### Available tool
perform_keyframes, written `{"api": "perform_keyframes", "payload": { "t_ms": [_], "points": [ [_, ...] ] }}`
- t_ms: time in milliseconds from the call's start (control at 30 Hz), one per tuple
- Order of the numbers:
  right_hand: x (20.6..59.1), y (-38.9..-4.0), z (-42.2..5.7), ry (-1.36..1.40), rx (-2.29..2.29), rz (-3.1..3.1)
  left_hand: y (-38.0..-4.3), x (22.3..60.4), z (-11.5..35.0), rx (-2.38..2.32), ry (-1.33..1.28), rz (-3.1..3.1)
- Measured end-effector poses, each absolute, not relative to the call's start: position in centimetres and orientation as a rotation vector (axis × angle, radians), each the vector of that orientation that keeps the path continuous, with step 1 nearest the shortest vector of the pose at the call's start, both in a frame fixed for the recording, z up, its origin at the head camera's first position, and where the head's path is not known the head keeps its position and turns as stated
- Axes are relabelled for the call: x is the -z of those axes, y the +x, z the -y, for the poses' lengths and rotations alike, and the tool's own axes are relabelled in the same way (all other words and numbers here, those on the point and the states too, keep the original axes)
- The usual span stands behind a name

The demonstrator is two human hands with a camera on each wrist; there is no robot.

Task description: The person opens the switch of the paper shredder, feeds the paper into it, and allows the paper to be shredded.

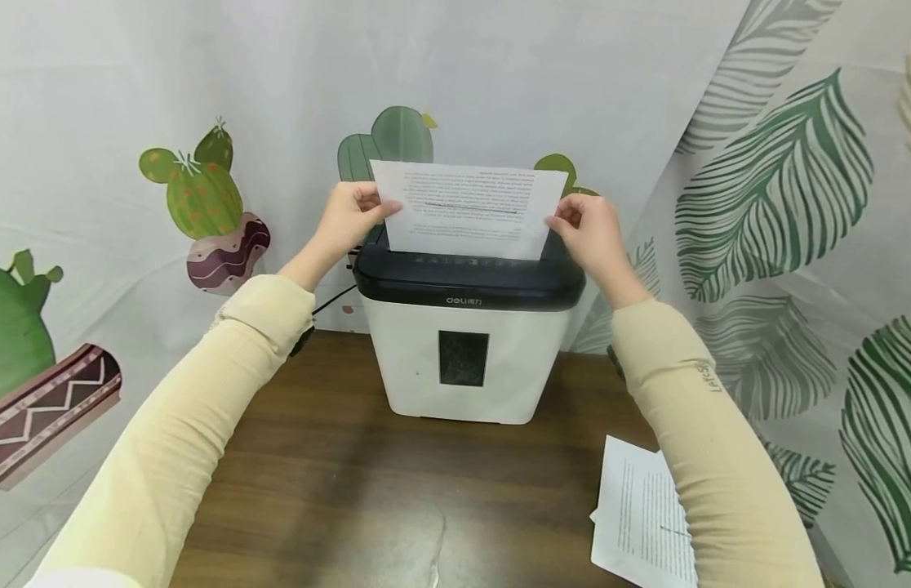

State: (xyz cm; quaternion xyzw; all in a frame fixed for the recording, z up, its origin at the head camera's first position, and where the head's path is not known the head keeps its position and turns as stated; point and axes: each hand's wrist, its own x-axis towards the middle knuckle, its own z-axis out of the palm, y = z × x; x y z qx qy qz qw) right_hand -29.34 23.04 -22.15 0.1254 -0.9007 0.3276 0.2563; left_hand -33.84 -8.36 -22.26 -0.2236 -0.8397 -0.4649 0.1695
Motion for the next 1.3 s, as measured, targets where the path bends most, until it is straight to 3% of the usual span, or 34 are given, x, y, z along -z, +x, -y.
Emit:
{"api": "perform_keyframes", "payload": {
  "t_ms": [867, 1300],
  "points": [
    [24.3, -29.9, -21.6, 0.264, -1.083, 2.292, -34.3, 24.1, 7.3, 1.484, -0.61, 2.316],
    [24.6, -29.8, -21.5, 0.229, -0.96, 2.339, -34.1, 24.7, 7.6, 1.442, -0.618, 2.352]
  ]
}}
